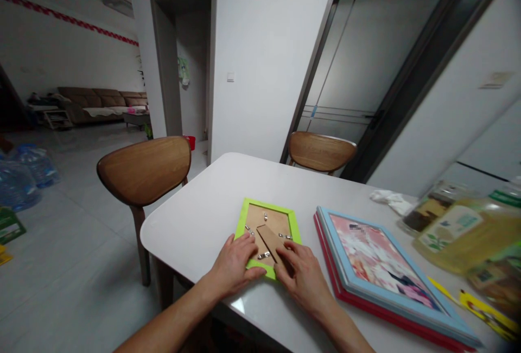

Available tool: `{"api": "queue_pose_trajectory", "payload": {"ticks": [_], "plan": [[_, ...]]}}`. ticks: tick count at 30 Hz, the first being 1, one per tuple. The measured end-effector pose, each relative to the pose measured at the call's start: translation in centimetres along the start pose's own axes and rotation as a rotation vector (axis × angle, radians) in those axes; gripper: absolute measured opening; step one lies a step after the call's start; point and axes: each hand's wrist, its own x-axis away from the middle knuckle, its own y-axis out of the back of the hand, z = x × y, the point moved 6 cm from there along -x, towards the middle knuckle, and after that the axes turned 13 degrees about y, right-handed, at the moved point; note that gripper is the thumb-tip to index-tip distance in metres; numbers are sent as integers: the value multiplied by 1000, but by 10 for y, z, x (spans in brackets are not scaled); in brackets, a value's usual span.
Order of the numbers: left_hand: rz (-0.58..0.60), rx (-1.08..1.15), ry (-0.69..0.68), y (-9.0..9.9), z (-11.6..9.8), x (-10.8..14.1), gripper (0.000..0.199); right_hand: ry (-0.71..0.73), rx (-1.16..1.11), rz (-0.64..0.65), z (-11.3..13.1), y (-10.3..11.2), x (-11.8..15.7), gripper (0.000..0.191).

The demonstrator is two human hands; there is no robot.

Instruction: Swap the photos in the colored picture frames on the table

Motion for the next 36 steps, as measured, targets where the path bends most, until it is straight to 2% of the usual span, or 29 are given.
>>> {"api": "queue_pose_trajectory", "payload": {"ticks": [6, 15, 18, 20, 22, 24, 31, 36], "plan": [[13, 29, 26, -7, 7, 1, 40, 186, 22, 133, 25, -1, -9, 30], [22, 77, 52, -8, 11, -1, 44, 243, -59, 173, 30, 2, -7, 26], [32, 98, 53, -7, 10, 0, 42, 182, -41, 95, 15, 2, -9, 30], [25, 110, 42, -5, 10, 0, 40, 49, 29, 46, -4, 3, -13, 33], [17, 116, 34, -4, 9, 0, 40, -90, 112, 57, -23, 1, -17, 33], [20, 124, 36, -3, 9, 0, 41, -166, 151, 97, -35, -1, -21, 32], [24, 140, 48, -1, 8, 1, 40, -131, 128, 144, -36, -4, -23, 34], [13, 138, 44, -1, 7, 2, 37, -108, 188, 139, -24, -1, -28, 32]]}}
